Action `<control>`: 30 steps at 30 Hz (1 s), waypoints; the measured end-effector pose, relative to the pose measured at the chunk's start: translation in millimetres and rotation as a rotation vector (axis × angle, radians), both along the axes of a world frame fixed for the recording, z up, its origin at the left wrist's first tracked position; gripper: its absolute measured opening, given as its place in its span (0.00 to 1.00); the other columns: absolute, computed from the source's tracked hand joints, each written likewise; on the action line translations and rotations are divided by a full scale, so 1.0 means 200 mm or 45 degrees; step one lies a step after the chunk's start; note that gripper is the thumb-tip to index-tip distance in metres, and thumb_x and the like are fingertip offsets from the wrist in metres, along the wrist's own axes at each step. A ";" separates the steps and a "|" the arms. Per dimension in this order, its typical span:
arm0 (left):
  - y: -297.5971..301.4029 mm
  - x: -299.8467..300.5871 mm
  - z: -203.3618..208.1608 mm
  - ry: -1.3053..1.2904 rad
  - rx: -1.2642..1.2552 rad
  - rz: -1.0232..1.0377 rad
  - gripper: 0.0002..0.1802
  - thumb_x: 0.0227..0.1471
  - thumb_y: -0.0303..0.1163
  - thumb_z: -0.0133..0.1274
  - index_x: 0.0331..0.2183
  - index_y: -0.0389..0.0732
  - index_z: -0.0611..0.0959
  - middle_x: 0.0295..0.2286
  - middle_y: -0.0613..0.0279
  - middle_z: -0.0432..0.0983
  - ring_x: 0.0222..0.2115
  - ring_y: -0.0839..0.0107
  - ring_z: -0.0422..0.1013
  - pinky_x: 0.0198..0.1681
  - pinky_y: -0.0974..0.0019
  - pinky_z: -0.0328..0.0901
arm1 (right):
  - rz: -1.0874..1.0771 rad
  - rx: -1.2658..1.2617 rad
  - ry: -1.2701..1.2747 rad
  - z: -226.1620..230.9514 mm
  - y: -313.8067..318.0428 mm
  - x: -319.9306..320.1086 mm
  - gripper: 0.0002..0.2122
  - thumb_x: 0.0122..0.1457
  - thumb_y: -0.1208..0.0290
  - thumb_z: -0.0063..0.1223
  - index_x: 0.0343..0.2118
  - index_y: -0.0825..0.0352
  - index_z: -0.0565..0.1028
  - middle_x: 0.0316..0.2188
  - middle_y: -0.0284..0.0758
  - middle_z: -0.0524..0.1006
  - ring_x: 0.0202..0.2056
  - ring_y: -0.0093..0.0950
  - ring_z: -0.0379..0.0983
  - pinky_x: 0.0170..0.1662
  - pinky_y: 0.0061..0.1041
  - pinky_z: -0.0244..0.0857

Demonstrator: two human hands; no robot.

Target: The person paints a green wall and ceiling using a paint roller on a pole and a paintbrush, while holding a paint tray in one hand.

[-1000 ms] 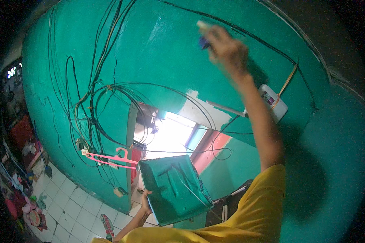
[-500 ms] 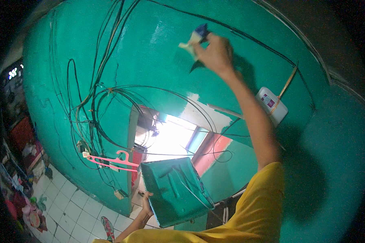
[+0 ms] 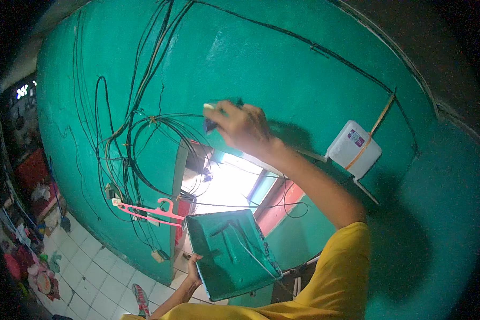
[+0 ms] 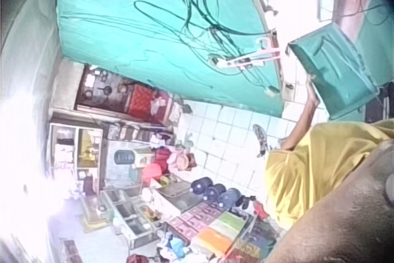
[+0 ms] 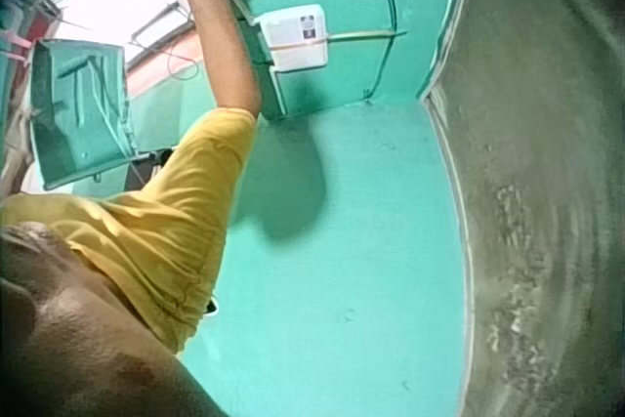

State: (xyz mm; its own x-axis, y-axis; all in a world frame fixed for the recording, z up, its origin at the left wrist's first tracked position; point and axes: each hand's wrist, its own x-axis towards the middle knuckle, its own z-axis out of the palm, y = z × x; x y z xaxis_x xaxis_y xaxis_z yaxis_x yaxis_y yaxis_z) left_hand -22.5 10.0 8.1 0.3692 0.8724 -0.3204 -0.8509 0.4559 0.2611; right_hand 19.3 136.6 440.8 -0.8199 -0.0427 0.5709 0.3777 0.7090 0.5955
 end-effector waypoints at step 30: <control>0.00 0.00 -0.03 0.017 0.006 0.004 0.27 0.34 0.45 0.47 0.39 0.41 0.73 0.33 0.55 0.71 0.32 0.58 0.68 0.37 0.53 0.66 | 0.022 0.719 0.175 0.50 0.22 -0.21 0.18 0.42 0.74 0.57 0.40 0.52 0.75 0.36 0.28 0.75 0.23 0.26 0.73 0.24 0.23 0.63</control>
